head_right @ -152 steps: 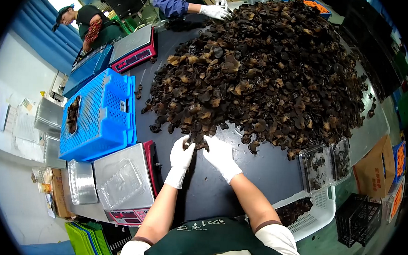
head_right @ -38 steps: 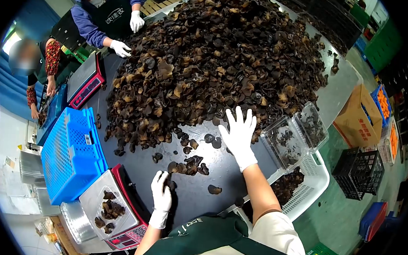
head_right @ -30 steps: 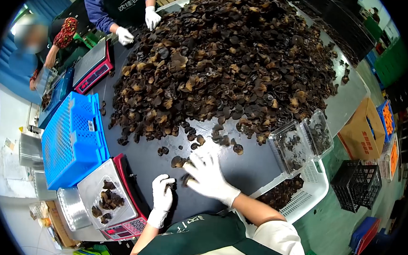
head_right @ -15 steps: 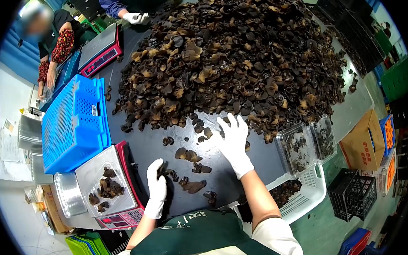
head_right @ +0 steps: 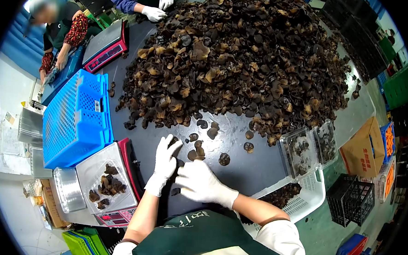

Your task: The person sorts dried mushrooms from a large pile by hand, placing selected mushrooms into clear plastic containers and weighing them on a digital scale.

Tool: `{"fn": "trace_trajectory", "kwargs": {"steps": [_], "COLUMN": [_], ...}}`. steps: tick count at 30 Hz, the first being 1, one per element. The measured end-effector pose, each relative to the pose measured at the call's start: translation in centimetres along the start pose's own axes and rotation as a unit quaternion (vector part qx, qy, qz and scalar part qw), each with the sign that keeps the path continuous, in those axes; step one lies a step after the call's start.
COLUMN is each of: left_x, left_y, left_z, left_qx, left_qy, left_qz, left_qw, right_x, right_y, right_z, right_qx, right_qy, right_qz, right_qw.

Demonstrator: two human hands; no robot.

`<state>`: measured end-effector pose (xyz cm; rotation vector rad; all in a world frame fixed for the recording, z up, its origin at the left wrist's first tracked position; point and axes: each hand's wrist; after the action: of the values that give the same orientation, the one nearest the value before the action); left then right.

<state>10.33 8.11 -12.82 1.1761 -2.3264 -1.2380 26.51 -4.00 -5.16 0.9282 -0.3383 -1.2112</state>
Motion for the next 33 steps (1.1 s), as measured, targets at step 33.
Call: {"fn": "trace_trajectory", "kwargs": {"steps": [33], "left_x": [4.9], "left_y": [2.6], "left_z": [-3.5], "left_qx": [0.107], "left_qy": [-0.055], "left_qz": [0.127], "left_qw": [0.985], "right_x": [5.9], "right_y": [-2.3], "right_z": [-0.5], "right_qx": [0.069], "right_qy": [-0.161], "right_qz": [-0.090], "right_qw": [0.980]}}
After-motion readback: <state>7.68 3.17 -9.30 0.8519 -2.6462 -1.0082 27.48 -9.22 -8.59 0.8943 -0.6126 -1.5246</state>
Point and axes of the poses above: each hand's wrist, its own x-axis away from the middle knuckle, its own y-axis out of the back of the hand, z = x × y, and after that the axes turned 4 degrees about x, right-handed
